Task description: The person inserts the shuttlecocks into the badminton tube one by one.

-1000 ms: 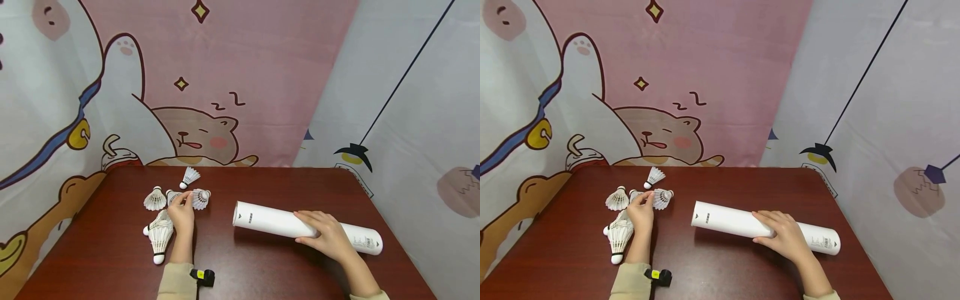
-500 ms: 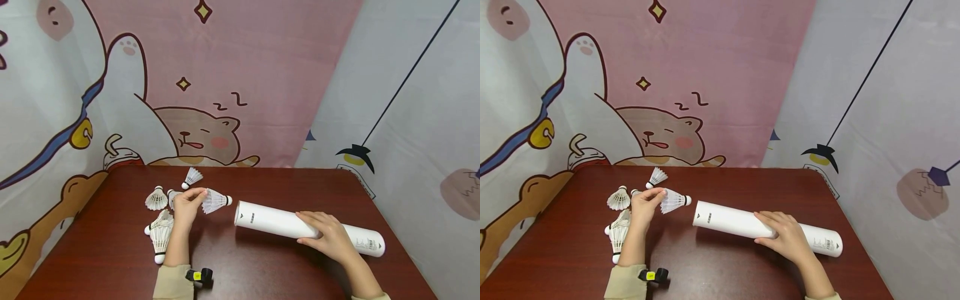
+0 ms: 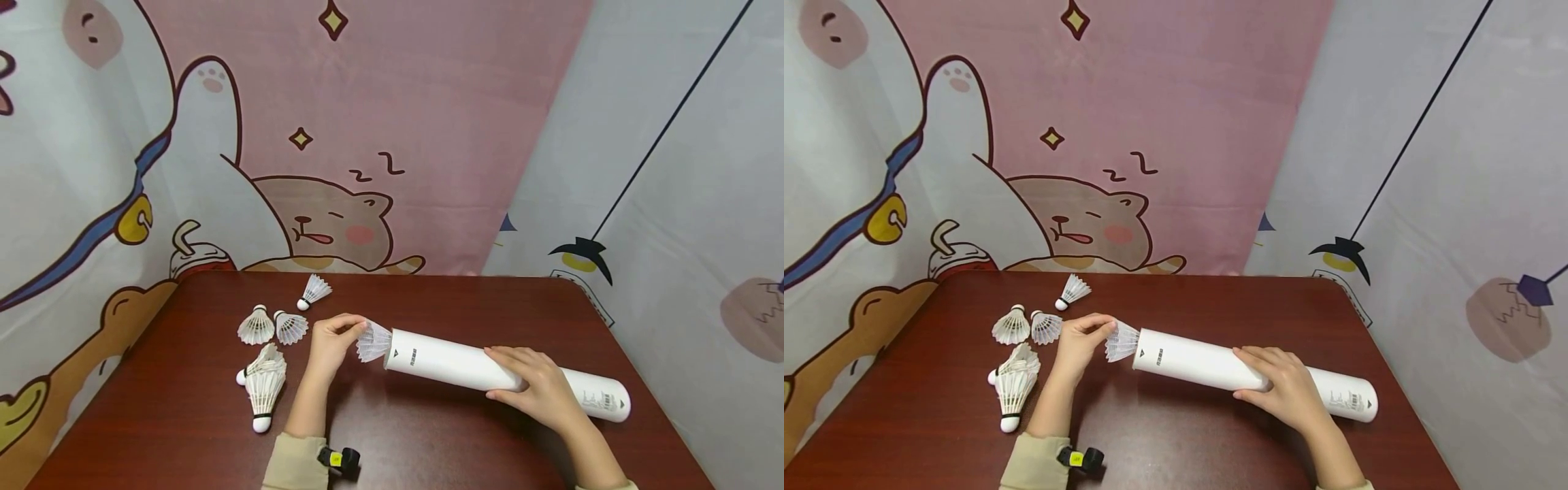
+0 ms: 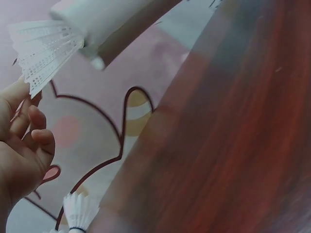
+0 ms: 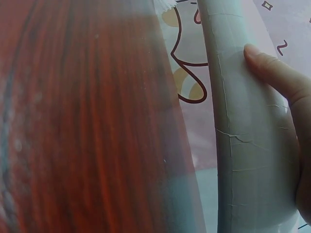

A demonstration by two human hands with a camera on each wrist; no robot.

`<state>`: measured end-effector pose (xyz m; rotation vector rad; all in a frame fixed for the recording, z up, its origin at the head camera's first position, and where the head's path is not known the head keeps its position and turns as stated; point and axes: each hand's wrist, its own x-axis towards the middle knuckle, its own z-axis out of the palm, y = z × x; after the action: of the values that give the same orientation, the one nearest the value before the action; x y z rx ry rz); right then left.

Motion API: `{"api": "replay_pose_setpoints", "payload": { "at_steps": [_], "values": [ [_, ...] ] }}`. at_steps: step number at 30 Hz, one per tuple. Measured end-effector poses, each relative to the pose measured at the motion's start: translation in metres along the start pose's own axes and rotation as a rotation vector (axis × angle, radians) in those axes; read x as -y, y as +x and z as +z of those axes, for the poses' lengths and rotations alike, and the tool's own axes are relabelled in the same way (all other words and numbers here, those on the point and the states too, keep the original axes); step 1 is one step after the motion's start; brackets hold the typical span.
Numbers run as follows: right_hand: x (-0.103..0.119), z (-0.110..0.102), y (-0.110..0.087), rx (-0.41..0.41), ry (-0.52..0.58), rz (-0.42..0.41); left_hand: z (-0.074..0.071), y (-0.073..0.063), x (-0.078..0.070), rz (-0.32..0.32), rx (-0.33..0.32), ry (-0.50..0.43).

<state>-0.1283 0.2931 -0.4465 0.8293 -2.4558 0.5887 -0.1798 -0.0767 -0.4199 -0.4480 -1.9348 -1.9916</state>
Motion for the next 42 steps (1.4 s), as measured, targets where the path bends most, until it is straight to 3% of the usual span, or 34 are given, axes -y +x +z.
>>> {"api": "replay_pose_setpoints", "payload": {
  "at_steps": [8, 14, 25, 34, 42],
  "values": [
    [0.000, -0.001, 0.001, -0.002, 0.015, 0.000, 0.024, -0.005, 0.005, -0.046, 0.059, -0.033],
    [0.000, -0.002, 0.001, 0.002, 0.015, 0.005, 0.034, -0.008, 0.006, -0.058, 0.085, -0.035],
    [0.000, -0.003, 0.001, 0.003, 0.013, 0.008, 0.038, -0.011, 0.006, -0.059, 0.077, -0.026],
    [0.000, -0.001, 0.001, 0.000, 0.020, 0.006, 0.044, -0.014, 0.005, -0.131, 0.065, 0.023],
    [0.001, 0.001, 0.002, 0.000, 0.017, -0.003, 0.033, -0.010, 0.004, -0.057, 0.074, 0.049]
  ]
}}
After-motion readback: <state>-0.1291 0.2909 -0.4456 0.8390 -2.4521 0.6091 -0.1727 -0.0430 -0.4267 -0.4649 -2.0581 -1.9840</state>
